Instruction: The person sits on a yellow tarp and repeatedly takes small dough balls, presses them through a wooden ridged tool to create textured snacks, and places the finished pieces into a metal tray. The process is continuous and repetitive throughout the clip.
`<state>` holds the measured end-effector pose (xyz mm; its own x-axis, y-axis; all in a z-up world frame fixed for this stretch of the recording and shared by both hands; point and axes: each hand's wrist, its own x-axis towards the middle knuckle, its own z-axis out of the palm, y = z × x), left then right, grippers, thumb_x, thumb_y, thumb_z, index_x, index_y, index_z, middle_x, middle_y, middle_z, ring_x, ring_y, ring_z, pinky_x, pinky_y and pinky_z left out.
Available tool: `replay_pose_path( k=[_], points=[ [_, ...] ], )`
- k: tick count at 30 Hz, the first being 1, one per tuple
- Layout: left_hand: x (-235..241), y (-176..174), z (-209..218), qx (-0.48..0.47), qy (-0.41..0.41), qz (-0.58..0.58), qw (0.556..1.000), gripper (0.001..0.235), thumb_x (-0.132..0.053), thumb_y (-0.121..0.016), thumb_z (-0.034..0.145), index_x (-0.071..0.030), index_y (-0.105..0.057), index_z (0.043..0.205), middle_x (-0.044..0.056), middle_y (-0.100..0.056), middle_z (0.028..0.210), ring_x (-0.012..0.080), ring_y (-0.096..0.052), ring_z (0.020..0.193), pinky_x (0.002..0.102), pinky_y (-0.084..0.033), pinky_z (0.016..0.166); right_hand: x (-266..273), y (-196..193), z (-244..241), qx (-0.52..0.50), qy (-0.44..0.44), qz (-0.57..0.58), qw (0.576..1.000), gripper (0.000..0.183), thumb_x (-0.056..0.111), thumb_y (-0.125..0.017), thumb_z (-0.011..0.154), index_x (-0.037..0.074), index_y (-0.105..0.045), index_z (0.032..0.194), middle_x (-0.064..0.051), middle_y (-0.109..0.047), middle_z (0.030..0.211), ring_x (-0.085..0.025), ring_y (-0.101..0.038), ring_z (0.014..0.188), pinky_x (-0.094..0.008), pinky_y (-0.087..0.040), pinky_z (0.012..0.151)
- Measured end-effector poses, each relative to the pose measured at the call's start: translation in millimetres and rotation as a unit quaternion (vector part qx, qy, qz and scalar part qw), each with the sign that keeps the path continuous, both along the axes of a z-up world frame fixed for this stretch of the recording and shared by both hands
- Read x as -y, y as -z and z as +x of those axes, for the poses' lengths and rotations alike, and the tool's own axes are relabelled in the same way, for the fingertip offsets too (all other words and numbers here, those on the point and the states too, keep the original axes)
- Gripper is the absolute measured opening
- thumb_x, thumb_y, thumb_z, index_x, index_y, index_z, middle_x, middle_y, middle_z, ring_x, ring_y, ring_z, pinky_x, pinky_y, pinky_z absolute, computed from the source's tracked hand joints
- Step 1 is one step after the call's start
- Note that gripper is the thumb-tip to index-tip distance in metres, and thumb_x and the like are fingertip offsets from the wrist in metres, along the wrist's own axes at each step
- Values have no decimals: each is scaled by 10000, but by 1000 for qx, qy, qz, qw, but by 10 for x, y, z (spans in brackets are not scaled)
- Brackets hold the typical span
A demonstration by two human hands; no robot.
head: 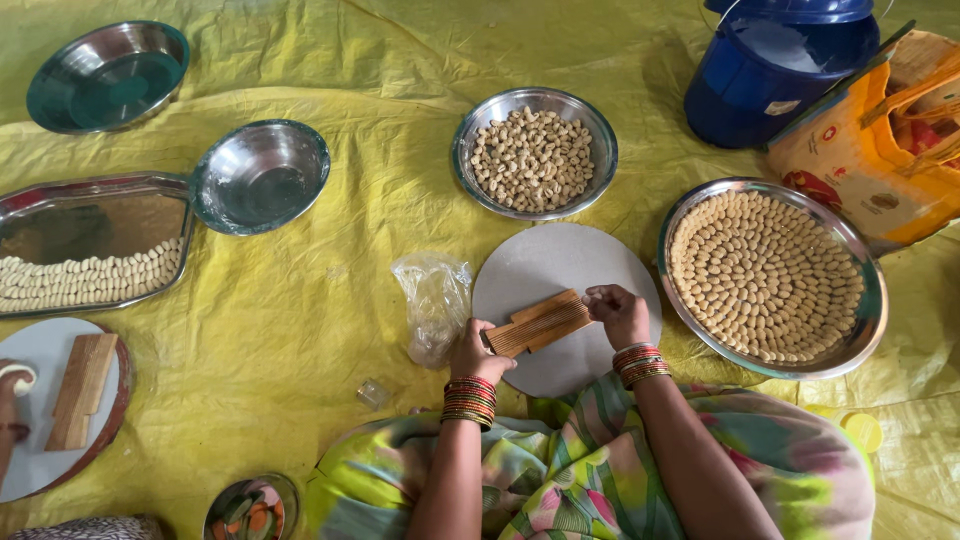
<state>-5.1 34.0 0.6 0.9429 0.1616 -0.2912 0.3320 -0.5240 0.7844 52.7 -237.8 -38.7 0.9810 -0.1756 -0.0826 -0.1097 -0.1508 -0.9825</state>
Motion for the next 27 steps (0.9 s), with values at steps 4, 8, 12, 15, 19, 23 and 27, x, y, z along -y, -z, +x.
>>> replay_pose_path(
  k=[4,8,12,15,19,23,27],
  points=[
    [17,200,65,3,-7,-57,998,706,-195,-954,528,-125,-643,1157,88,-740,957,210,-715,844,368,-595,785,-69,-8,-36,-52,13,3,999,314,263,-749,955,-51,-748,965,-79,-670,716,-132,-610,613,-304,-547,602],
    [57,294,109,26,-25,-120,992,503,-321,-918,689,-81,-692,1069,63,-754,905,173,-715,801,343,-587,743,-104,-38,-39,-68,18,-47,996,342,300,-699,1012,-31,-773,968,-83,-665,742,-132,-620,645,-296,-555,623],
    [87,316,143,46,-44,-114,991,299,-293,-834,808,-47,-712,924,45,-724,765,146,-681,657,303,-544,603,-111,-52,-38,-12,-23,-39,999,223,195,-757,911,-1,-768,1019,-48,-713,813,-118,-662,713,-293,-587,684],
    [110,315,111,-25,-97,-246,964,306,-264,-822,843,-16,-644,832,46,-623,660,130,-559,512,290,-432,444,-144,-60,-67,7,-68,-14,998,188,115,-764,880,6,-767,1032,-42,-757,893,-117,-702,811,-291,-599,779],
    [149,319,133,19,-109,-282,953,251,-221,-816,822,-43,-646,769,-3,-616,630,65,-531,486,239,-408,417,-240,-110,-103,56,-139,-58,987,181,38,-764,880,8,-766,1058,-76,-716,1023,-149,-700,927,-309,-593,835],
    [181,366,122,45,-118,-291,949,295,-221,-816,843,-22,-620,749,-2,-585,625,64,-504,510,243,-396,449,-356,-200,-165,-5,-169,38,985,179,74,-722,903,32,-747,1075,-66,-778,1002,-139,-730,937,-300,-618,858],
    [181,379,127,33,-114,-257,959,285,-219,-799,838,-22,-617,741,-3,-609,620,73,-535,509,257,-429,459,-448,-345,-208,13,-180,-53,982,191,102,-762,881,21,-770,1054,-82,-776,984,-168,-735,910,-319,-614,827]
  ],
)
